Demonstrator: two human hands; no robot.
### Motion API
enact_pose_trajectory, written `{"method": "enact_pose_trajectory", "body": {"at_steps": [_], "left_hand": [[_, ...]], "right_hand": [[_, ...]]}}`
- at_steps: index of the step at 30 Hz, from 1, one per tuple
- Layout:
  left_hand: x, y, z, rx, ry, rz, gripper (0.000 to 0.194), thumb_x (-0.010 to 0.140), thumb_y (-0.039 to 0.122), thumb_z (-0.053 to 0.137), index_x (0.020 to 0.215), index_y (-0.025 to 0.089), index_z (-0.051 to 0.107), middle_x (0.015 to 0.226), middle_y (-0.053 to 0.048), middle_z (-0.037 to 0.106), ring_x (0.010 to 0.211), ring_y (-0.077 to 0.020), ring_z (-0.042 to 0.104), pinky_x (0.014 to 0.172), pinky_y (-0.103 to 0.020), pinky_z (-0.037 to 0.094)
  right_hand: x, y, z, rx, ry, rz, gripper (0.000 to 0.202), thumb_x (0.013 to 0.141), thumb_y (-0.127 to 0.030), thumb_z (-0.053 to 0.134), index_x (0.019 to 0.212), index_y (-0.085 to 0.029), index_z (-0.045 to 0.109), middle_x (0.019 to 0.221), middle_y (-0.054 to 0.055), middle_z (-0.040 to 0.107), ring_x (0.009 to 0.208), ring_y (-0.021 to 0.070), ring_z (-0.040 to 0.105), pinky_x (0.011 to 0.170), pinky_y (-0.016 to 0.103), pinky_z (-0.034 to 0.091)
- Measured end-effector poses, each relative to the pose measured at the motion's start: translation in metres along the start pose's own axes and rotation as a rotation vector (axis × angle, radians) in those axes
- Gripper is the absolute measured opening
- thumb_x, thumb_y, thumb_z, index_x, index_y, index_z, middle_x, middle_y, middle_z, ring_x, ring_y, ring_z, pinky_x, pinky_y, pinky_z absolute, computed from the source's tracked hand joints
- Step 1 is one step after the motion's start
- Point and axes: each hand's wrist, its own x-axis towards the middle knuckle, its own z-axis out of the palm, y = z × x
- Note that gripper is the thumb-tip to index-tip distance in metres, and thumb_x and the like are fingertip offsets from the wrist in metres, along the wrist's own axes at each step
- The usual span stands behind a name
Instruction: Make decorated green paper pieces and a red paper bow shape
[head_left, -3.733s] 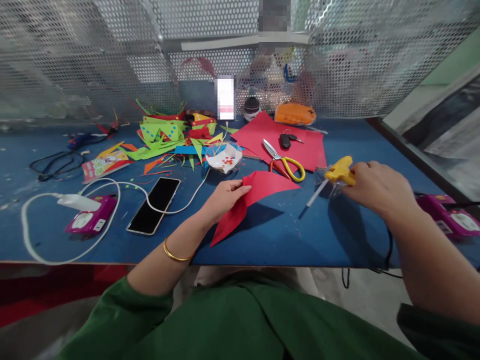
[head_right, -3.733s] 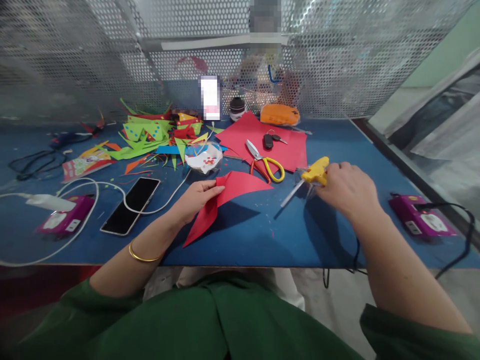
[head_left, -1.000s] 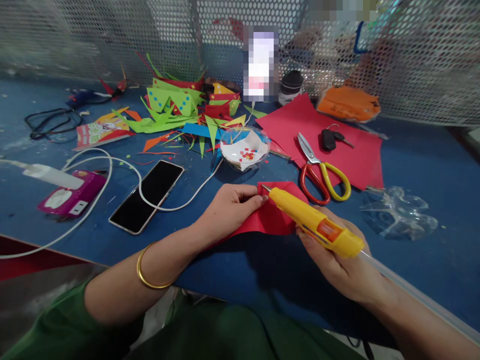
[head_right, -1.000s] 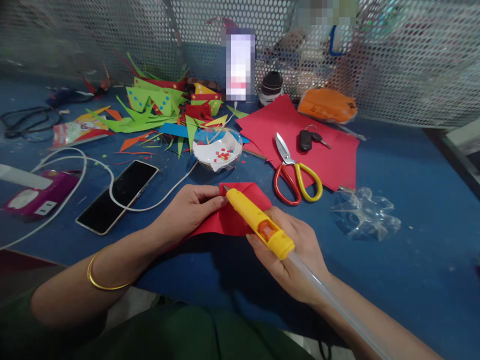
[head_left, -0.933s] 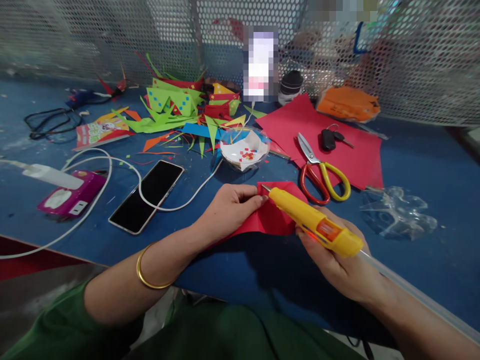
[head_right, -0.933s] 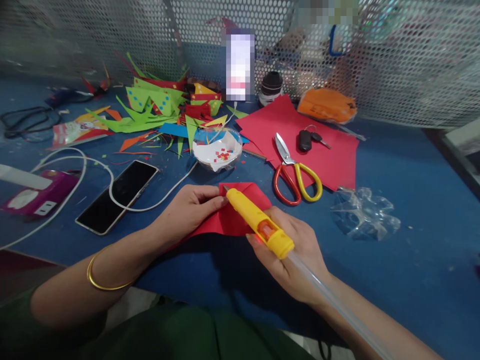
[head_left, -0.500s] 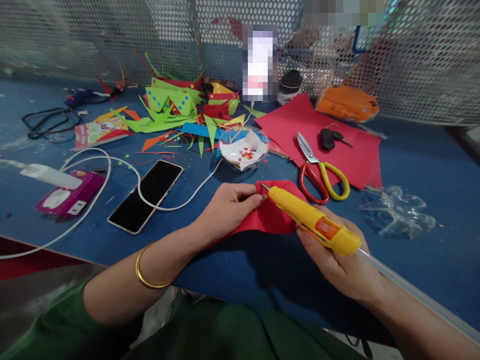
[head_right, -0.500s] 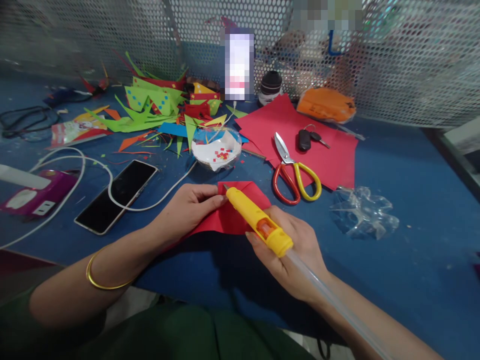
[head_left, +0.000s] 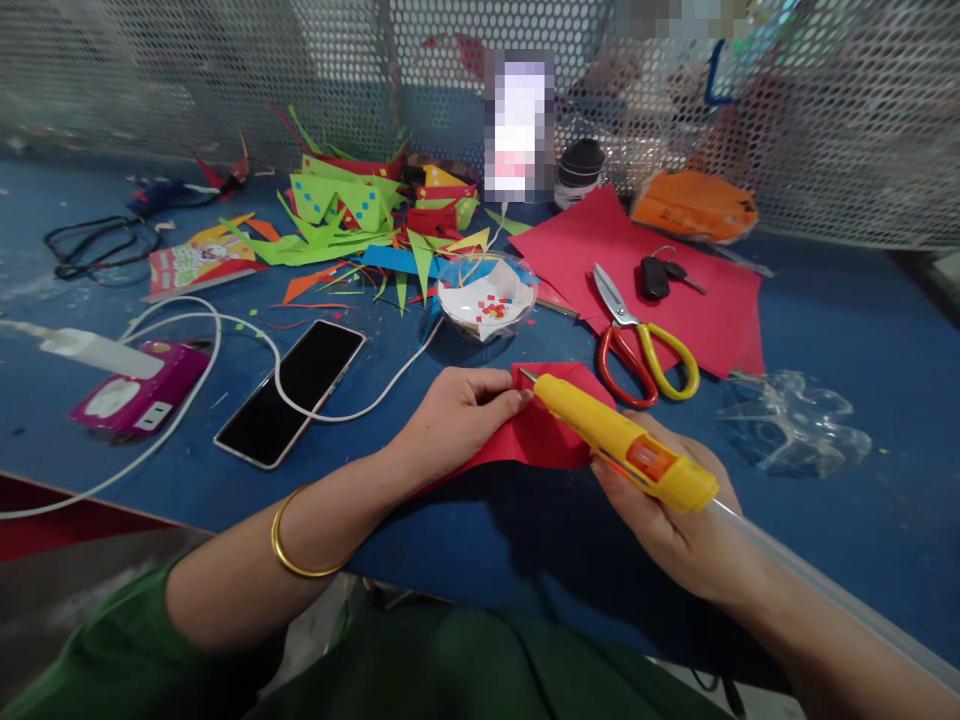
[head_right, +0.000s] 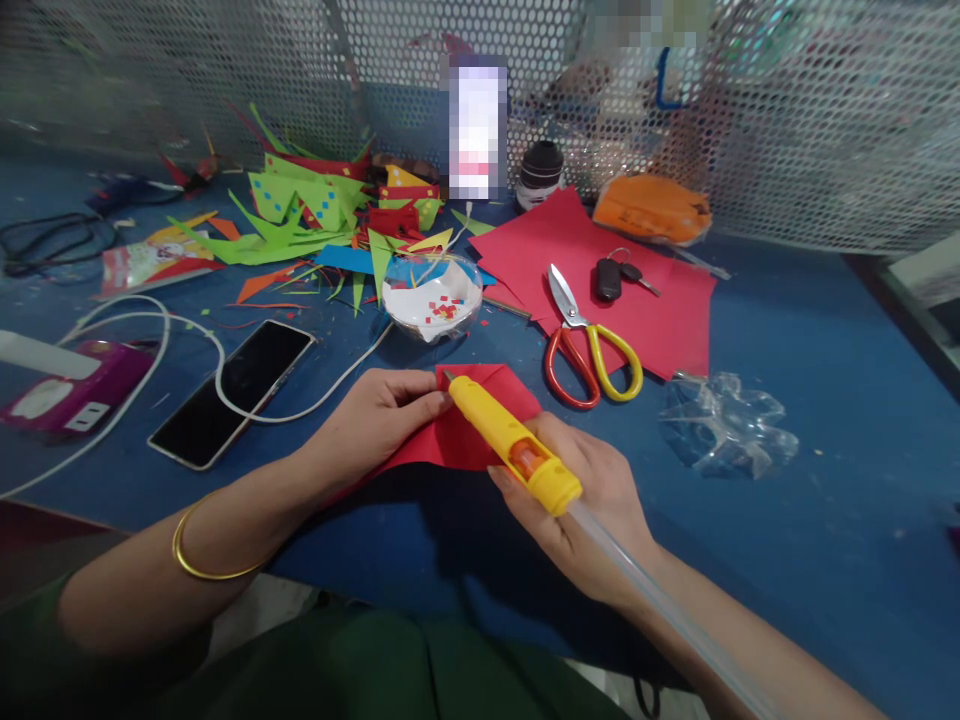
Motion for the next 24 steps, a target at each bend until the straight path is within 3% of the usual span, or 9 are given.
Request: {"method": "enact_pose_trajectory", "body": {"at_steps": [14,24], "left_hand": [[0.0012,-0.001,-0.0004,-0.004,0.01,0.007,0.019,0.086,0.03,0.065,0.089,0.018,0.078,0.083,-0.002,0.075,0.079,-0.0176,0.065,0.072,-0.029,0.051],[0.0001,-0.0003,-0.0006,0.059,0.06,0.044,0.021,0.085,0.035,0.066,0.083,0.018,0.077,0.08,-0.003,0.075,0.078,-0.0198,0.066,0.07,-0.03,0.053]], "right_hand": [[-0.0011,0.0017,0.0003,-0.02,-0.001,0.006,0.01,0.098,-0.03,0.049,0.091,-0.024,0.052,0.069,0.001,0.063,0.055,0.0176,0.062,0.048,0.029,0.045],[-0.0013,0.0016,0.0013,-0.006,-0.003,-0.012,0.017,0.099,-0.035,0.049,0.088,-0.023,0.053,0.066,-0.002,0.057,0.052,0.0136,0.055,0.049,0.027,0.043]]}}
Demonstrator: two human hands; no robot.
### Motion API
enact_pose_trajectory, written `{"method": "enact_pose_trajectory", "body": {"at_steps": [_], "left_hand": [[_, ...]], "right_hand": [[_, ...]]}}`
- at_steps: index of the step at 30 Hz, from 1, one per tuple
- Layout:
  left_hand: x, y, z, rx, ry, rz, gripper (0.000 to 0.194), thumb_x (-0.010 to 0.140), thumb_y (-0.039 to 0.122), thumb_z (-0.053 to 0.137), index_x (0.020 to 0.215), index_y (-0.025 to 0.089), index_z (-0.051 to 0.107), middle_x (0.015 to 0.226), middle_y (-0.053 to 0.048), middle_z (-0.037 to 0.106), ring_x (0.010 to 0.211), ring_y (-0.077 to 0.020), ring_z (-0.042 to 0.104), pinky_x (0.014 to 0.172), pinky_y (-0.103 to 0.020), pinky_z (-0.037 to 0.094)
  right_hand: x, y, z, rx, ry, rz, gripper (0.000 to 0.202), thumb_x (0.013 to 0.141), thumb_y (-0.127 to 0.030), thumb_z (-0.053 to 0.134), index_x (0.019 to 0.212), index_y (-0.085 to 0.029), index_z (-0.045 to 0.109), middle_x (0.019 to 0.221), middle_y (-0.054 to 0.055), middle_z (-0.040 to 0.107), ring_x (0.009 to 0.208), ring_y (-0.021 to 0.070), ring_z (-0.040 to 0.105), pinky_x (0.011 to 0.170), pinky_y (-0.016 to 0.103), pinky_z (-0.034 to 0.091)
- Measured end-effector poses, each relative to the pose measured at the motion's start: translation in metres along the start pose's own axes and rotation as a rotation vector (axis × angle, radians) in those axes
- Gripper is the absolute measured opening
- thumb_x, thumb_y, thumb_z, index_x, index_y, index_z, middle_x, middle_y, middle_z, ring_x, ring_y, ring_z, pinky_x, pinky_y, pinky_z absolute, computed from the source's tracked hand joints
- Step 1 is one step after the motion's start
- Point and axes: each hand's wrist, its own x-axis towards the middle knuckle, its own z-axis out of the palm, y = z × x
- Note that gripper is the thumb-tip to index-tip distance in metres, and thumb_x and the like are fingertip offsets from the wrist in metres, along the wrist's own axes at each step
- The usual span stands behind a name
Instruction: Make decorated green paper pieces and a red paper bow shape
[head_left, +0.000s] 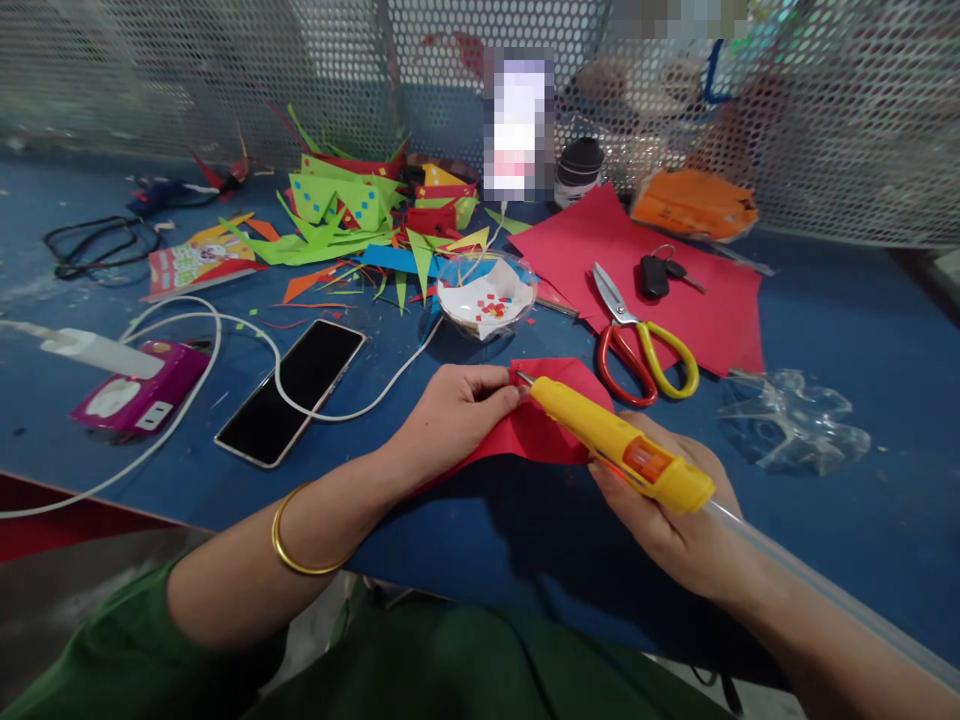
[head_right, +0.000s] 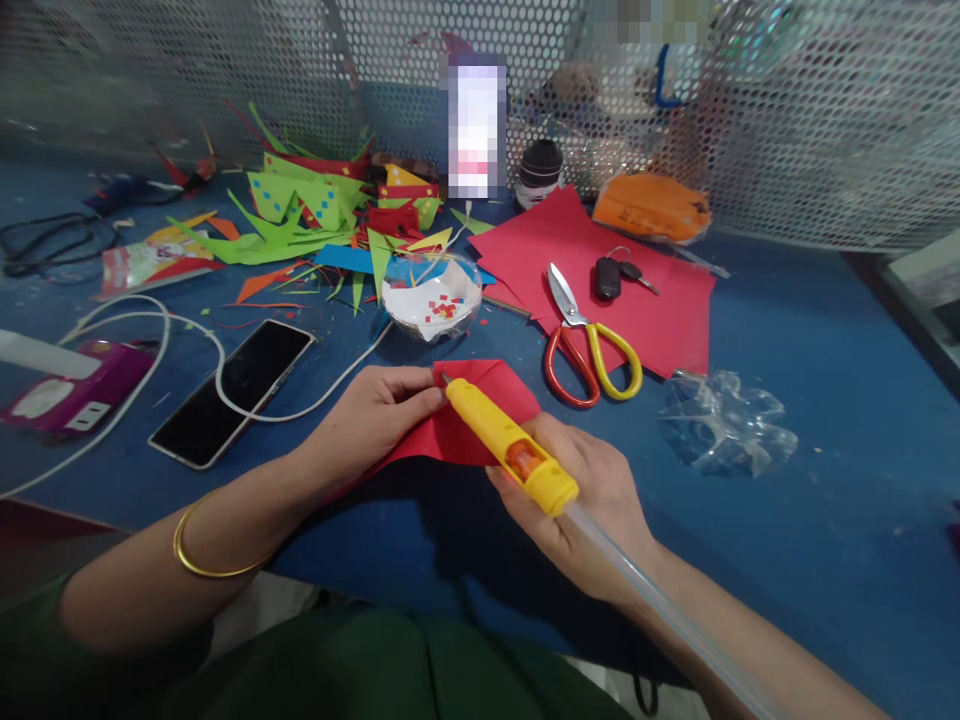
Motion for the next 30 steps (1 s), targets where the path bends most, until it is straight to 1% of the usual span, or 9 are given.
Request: {"method": "enact_pose_trajectory", "body": {"at_steps": [4,7,10,15,19,22,26,28,30], "left_hand": [[0.0,0.0,0.0,0.0,-0.001,-0.013,0.022,0.085,0.037,0.066,0.084,0.018,0.077,0.08,-0.003,0.075,0.08,-0.0211,0.067,0.07,-0.031,0.053],[0.0,0.0,-0.001,0.016,0.006,-0.039,0.023,0.085,0.038,0.066,0.081,0.018,0.076,0.077,-0.003,0.074,0.08,-0.0216,0.067,0.068,-0.03,0.053],[0.0,0.0,-0.001,-0.024,0.005,-0.044,0.022,0.085,0.038,0.067,0.081,0.018,0.076,0.078,-0.003,0.074,0.079,-0.0203,0.067,0.07,-0.03,0.053],[0.001,0.0,0.0,-0.109,0.012,-0.079,0.019,0.086,0.034,0.066,0.083,0.018,0.077,0.081,-0.003,0.075,0.078,-0.0179,0.067,0.072,-0.03,0.052],[0.002,0.0,0.0,-0.145,0.023,-0.096,0.017,0.085,0.032,0.067,0.085,0.019,0.078,0.079,-0.001,0.074,0.075,-0.0159,0.065,0.069,-0.027,0.051],[0.001,0.003,0.0,-0.093,0.041,-0.096,0.018,0.084,0.033,0.067,0.079,0.019,0.076,0.075,-0.001,0.072,0.07,-0.0149,0.063,0.065,-0.026,0.049],[-0.002,0.005,0.0,-0.014,0.037,-0.059,0.021,0.083,0.036,0.067,0.074,0.018,0.074,0.071,-0.002,0.069,0.07,-0.0166,0.062,0.063,-0.027,0.049],[-0.002,0.006,-0.002,0.032,0.034,-0.038,0.023,0.083,0.038,0.067,0.074,0.018,0.073,0.07,-0.002,0.068,0.071,-0.0174,0.061,0.063,-0.027,0.048],[-0.001,0.006,-0.004,0.087,0.036,-0.016,0.025,0.082,0.04,0.067,0.074,0.018,0.073,0.069,-0.002,0.067,0.071,-0.0177,0.06,0.062,-0.027,0.047]], "right_hand": [[-0.001,0.0,0.0,-0.001,0.006,0.01,0.016,0.1,-0.036,0.048,0.09,-0.024,0.053,0.068,-0.001,0.06,0.055,0.0155,0.059,0.051,0.029,0.044],[-0.001,0.001,0.0,-0.016,0.013,0.026,0.017,0.099,-0.036,0.048,0.089,-0.024,0.053,0.066,-0.002,0.058,0.053,0.0151,0.057,0.049,0.029,0.043],[-0.002,0.001,0.001,-0.041,0.034,0.056,0.018,0.099,-0.035,0.049,0.086,-0.023,0.054,0.063,-0.002,0.057,0.052,0.0153,0.056,0.048,0.029,0.041],[-0.006,0.003,0.002,-0.035,0.065,0.103,0.02,0.099,-0.035,0.051,0.085,-0.022,0.057,0.074,0.002,0.065,0.058,0.0163,0.061,0.047,0.029,0.039],[-0.009,0.005,0.002,0.058,0.114,0.139,0.021,0.099,-0.035,0.05,0.085,-0.022,0.058,0.073,0.001,0.063,0.059,0.016,0.06,0.051,0.03,0.044],[-0.009,0.008,0.0,0.139,0.163,0.196,0.022,0.1,-0.038,0.05,0.089,-0.022,0.062,0.076,0.002,0.064,0.066,0.0175,0.063,0.059,0.032,0.051],[0.001,0.018,-0.012,0.119,0.199,0.293,0.034,0.1,-0.05,0.047,0.101,-0.022,0.066,0.091,0.007,0.071,0.081,0.022,0.068,0.07,0.037,0.055],[0.005,0.029,-0.026,0.033,0.182,0.384,0.042,0.098,-0.057,0.044,0.104,-0.021,0.066,0.09,0.008,0.071,0.079,0.023,0.067,0.066,0.037,0.053],[0.005,0.042,-0.045,-0.12,0.142,0.517,0.045,0.095,-0.061,0.047,0.102,-0.02,0.064,0.081,0.007,0.067,0.066,0.0215,0.061,0.055,0.033,0.045]]}}
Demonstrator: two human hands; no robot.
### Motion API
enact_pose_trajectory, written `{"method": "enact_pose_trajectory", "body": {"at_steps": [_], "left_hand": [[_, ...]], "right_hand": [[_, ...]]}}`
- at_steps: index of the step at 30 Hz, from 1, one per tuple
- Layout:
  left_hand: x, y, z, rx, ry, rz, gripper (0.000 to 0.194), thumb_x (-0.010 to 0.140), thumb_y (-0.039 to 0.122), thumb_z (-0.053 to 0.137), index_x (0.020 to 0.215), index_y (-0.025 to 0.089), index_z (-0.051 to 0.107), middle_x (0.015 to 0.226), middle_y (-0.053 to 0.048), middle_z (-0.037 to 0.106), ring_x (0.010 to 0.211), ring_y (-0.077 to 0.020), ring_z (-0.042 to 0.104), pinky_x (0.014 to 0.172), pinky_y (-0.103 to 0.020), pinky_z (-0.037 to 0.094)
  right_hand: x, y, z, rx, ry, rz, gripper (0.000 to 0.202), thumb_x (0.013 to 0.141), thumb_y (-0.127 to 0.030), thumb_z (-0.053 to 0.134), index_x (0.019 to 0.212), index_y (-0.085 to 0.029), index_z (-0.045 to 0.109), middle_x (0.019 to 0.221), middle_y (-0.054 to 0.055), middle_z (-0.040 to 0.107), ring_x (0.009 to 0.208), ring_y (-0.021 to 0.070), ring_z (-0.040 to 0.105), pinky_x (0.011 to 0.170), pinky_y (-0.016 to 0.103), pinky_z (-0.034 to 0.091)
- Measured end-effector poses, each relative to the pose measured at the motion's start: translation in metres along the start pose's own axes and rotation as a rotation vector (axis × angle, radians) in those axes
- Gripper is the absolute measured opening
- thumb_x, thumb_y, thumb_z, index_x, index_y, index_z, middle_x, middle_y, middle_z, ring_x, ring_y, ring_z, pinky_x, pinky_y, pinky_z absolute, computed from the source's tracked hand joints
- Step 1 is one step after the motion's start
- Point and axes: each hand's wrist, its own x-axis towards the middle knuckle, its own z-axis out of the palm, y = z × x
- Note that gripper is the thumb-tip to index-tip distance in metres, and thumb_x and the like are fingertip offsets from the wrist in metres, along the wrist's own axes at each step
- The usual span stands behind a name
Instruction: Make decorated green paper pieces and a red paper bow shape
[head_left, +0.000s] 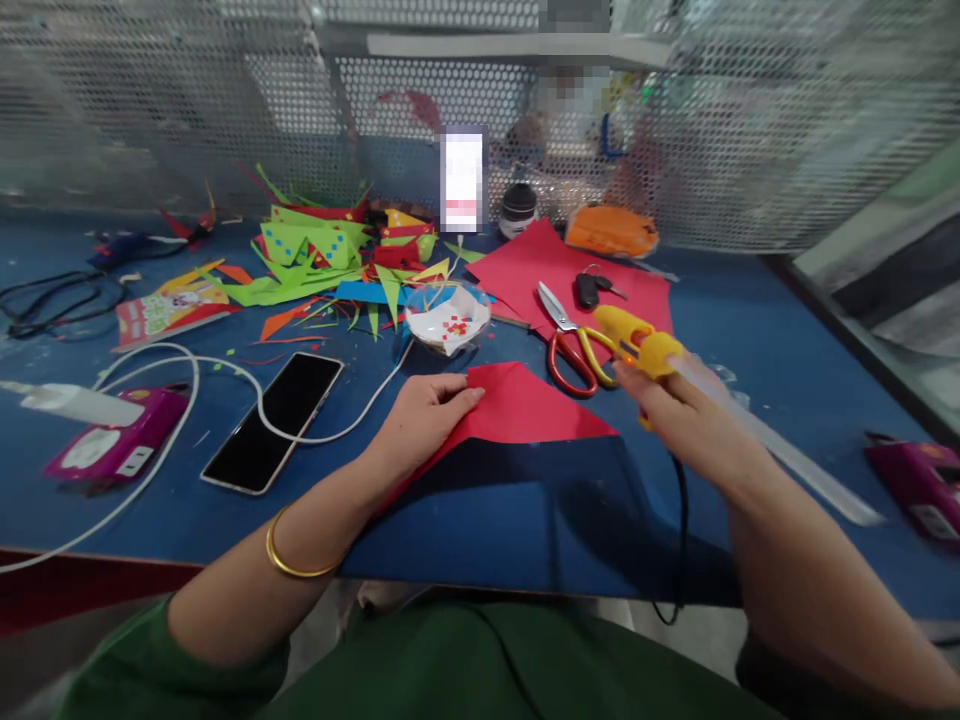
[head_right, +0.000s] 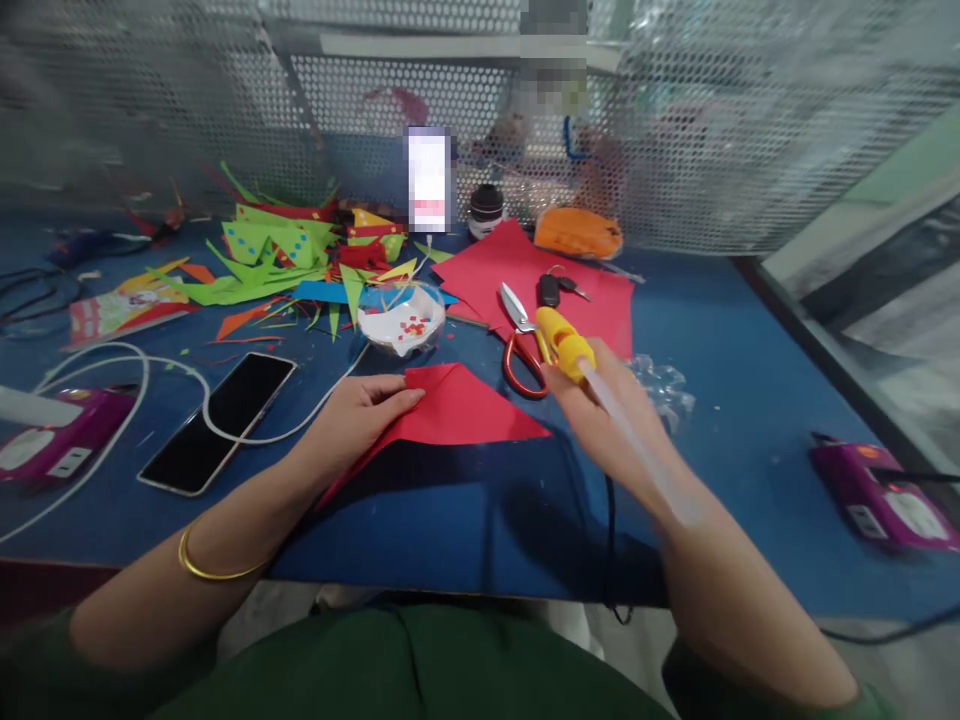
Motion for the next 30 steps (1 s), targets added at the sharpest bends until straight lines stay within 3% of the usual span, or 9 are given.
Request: {"method": "enact_pose_trajectory", "body": {"at_steps": [2,6,11,14,18,20,23,25,30], "left_hand": [[0.002,0.0,-0.002,0.052,-0.008,0.015,0.027,0.082,0.043,0.066,0.075,0.018,0.073,0.069,-0.002,0.066,0.071,-0.0178,0.059,0.063,-0.027,0.046],[0.004,0.001,-0.005,0.158,-0.061,0.031,0.032,0.082,0.046,0.063,0.07,0.017,0.068,0.065,0.0,0.061,0.065,-0.0158,0.053,0.06,-0.027,0.041],[0.004,0.002,-0.006,0.195,-0.117,0.073,0.029,0.084,0.041,0.06,0.067,0.017,0.064,0.064,0.002,0.055,0.061,-0.0121,0.045,0.058,-0.026,0.035],[0.006,0.002,-0.007,0.215,-0.12,0.103,0.031,0.085,0.041,0.06,0.064,0.018,0.058,0.062,0.003,0.049,0.059,-0.0114,0.041,0.055,-0.025,0.032],[0.006,0.004,-0.008,0.273,-0.176,0.17,0.036,0.087,0.04,0.059,0.06,0.018,0.048,0.061,0.004,0.038,0.058,-0.0103,0.034,0.052,-0.024,0.026],[0.005,0.008,-0.008,0.323,-0.232,0.239,0.039,0.088,0.038,0.058,0.058,0.018,0.043,0.061,0.005,0.034,0.059,-0.01,0.032,0.052,-0.024,0.025],[0.001,0.017,-0.009,0.367,-0.312,0.299,0.039,0.089,0.038,0.057,0.057,0.018,0.046,0.061,0.004,0.037,0.06,-0.0102,0.036,0.052,-0.023,0.028],[-0.002,0.021,-0.009,0.374,-0.349,0.287,0.033,0.089,0.038,0.057,0.063,0.017,0.056,0.062,0.003,0.046,0.062,-0.0111,0.042,0.054,-0.022,0.033],[-0.002,0.019,-0.013,0.382,-0.383,0.246,0.026,0.088,0.038,0.058,0.082,0.016,0.072,0.073,0.001,0.065,0.071,-0.0151,0.058,0.063,-0.024,0.044]], "right_hand": [[0.006,0.016,-0.019,-0.236,-0.004,0.07,0.042,0.092,-0.061,0.052,0.094,-0.02,0.062,0.074,0.006,0.062,0.06,0.0199,0.056,0.051,0.032,0.038],[0.008,0.045,-0.047,-0.645,-0.052,0.133,0.037,0.088,-0.058,0.057,0.078,-0.022,0.057,0.078,0.008,0.058,0.066,0.0236,0.055,0.054,0.034,0.034],[0.002,0.072,-0.05,-0.697,-0.067,0.155,0.036,0.089,-0.056,0.053,0.07,-0.025,0.052,0.072,0.007,0.052,0.065,0.0248,0.055,0.055,0.037,0.038],[-0.002,0.075,-0.053,-0.691,-0.067,0.127,0.037,0.086,-0.058,0.054,0.07,-0.025,0.055,0.069,0.006,0.051,0.068,0.0283,0.058,0.061,0.044,0.046],[-0.01,0.039,-0.057,-0.542,0.041,-0.005,0.038,0.088,-0.055,0.051,0.093,-0.022,0.068,0.097,0.018,0.066,0.094,0.0421,0.063,0.075,0.058,0.049],[-0.012,0.006,-0.047,-0.227,0.073,-0.098,0.035,0.092,-0.05,0.051,0.108,-0.024,0.069,0.114,0.016,0.069,0.102,0.0378,0.066,0.084,0.054,0.05],[-0.01,-0.035,-0.019,0.242,-0.129,-0.128,0.026,0.088,-0.041,0.061,0.103,-0.023,0.072,0.106,0.008,0.076,0.099,0.0274,0.07,0.085,0.043,0.054],[-0.006,-0.05,0.002,0.391,-0.273,-0.112,0.024,0.084,-0.037,0.063,0.1,-0.021,0.072,0.098,0.006,0.077,0.092,0.023,0.071,0.082,0.038,0.054],[-0.001,-0.052,0.032,0.512,-0.411,-0.063,0.014,0.077,-0.028,0.06,0.081,-0.019,0.071,0.069,0.0,0.069,0.063,0.0144,0.06,0.059,0.028,0.044]]}}
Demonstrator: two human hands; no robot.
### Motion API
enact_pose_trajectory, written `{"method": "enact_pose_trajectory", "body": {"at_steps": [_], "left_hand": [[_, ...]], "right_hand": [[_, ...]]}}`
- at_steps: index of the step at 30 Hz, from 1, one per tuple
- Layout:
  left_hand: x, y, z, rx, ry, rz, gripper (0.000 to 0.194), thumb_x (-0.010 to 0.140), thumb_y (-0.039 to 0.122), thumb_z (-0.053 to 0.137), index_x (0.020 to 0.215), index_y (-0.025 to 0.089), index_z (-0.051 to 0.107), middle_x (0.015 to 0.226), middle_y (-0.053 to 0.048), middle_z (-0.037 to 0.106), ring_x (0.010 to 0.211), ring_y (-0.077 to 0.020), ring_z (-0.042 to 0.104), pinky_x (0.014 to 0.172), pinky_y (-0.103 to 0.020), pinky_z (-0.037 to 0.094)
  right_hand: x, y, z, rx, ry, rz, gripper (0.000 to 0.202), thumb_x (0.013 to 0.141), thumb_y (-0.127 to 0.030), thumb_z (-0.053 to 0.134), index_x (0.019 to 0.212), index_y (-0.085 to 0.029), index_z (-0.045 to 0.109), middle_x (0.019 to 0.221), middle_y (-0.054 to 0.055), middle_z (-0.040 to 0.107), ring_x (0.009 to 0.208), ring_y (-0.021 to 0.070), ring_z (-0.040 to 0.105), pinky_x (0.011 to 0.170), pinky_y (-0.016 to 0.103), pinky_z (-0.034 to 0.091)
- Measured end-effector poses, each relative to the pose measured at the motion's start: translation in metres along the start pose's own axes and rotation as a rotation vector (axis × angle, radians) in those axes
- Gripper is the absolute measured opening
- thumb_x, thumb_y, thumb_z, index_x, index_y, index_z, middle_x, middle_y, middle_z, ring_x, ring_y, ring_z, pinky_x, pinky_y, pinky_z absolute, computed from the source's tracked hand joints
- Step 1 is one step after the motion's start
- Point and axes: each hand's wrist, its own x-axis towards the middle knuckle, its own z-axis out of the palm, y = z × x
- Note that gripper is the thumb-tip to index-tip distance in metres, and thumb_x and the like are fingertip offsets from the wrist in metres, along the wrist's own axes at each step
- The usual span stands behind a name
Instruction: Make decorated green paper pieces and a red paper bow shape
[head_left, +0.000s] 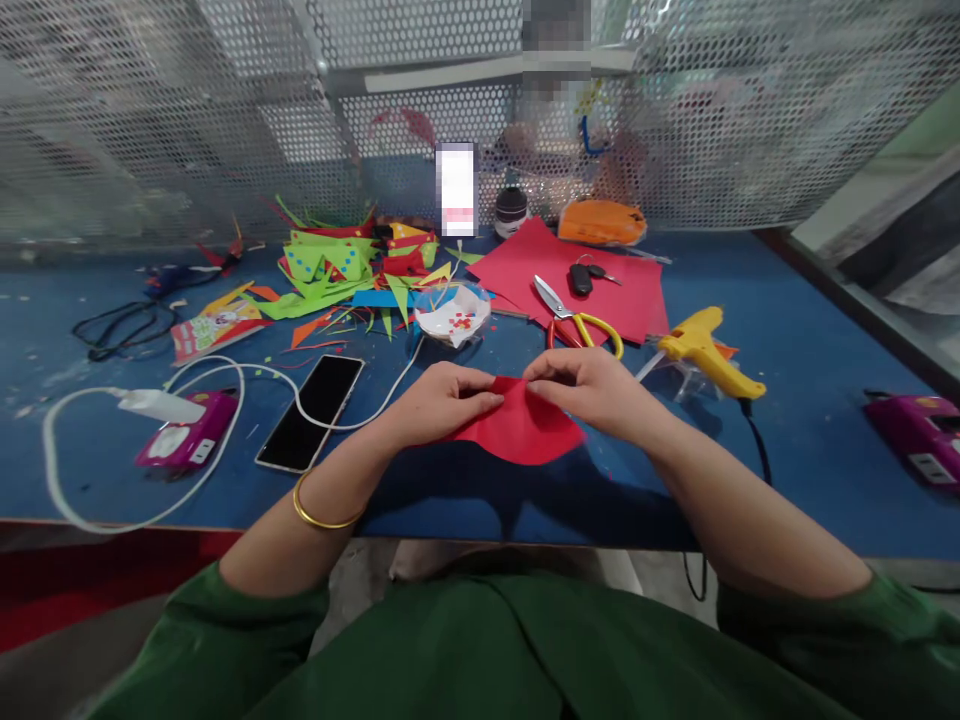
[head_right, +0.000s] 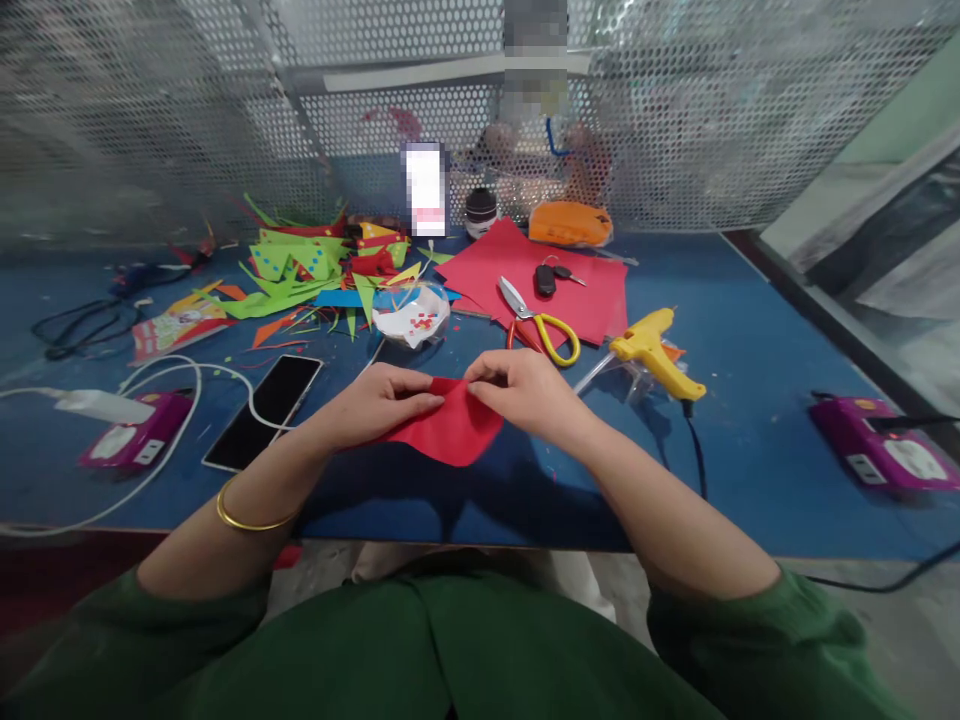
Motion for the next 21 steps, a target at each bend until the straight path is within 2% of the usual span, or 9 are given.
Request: {"method": "enact_pose_trajectory", "body": {"at_steps": [6,9,11,15,18,21], "left_hand": [[0.004,-0.008,-0.001,0.026,-0.006,-0.032,0.028,0.087,0.038,0.059,0.094,0.017,0.078,0.087,-0.002,0.076,0.078,-0.0172,0.064,0.071,-0.027,0.048],[0.004,-0.005,-0.002,-0.048,0.046,-0.049,0.033,0.089,0.041,0.059,0.104,0.018,0.078,0.104,-0.006,0.078,0.091,-0.0192,0.067,0.083,-0.03,0.05],[0.004,-0.002,-0.003,-0.126,0.07,-0.089,0.039,0.093,0.045,0.052,0.101,0.018,0.079,0.106,-0.008,0.078,0.094,-0.0201,0.067,0.087,-0.032,0.05],[0.007,0.0,-0.001,-0.11,0.094,-0.15,0.043,0.094,0.049,0.05,0.085,0.017,0.077,0.09,-0.006,0.076,0.084,-0.0185,0.065,0.079,-0.03,0.049],[0.01,-0.001,0.002,-0.04,0.041,-0.133,0.039,0.091,0.047,0.055,0.073,0.016,0.071,0.072,-0.001,0.068,0.069,-0.0143,0.057,0.067,-0.027,0.044],[0.013,-0.002,0.005,-0.055,-0.012,-0.128,0.034,0.089,0.043,0.058,0.072,0.016,0.07,0.065,0.0,0.063,0.063,-0.0123,0.053,0.063,-0.026,0.041]], "right_hand": [[0.0,0.009,0.007,0.173,0.02,0.065,0.014,0.073,-0.028,0.062,0.078,-0.019,0.071,0.064,-0.002,0.063,0.057,0.0108,0.05,0.055,0.026,0.038],[0.001,0.012,0.006,0.258,0.052,0.1,0.013,0.072,-0.03,0.064,0.078,-0.019,0.07,0.067,-0.001,0.065,0.058,0.0109,0.051,0.056,0.027,0.039],[0.001,0.013,0.004,0.288,0.067,0.114,0.012,0.071,-0.03,0.066,0.077,-0.02,0.07,0.067,-0.001,0.065,0.058,0.0109,0.052,0.056,0.027,0.04],[0.001,0.016,0.004,0.279,0.078,0.107,0.013,0.071,-0.03,0.066,0.076,-0.019,0.071,0.063,-0.002,0.062,0.055,0.01,0.048,0.053,0.026,0.037],[-0.001,0.018,0.006,0.251,0.081,0.072,0.013,0.072,-0.029,0.065,0.077,-0.019,0.072,0.064,-0.002,0.065,0.057,0.0106,0.051,0.056,0.027,0.04],[-0.002,0.018,0.007,0.219,0.084,0.055,0.014,0.073,-0.027,0.063,0.078,-0.019,0.073,0.071,0.0,0.07,0.063,0.0127,0.057,0.061,0.028,0.044]]}}
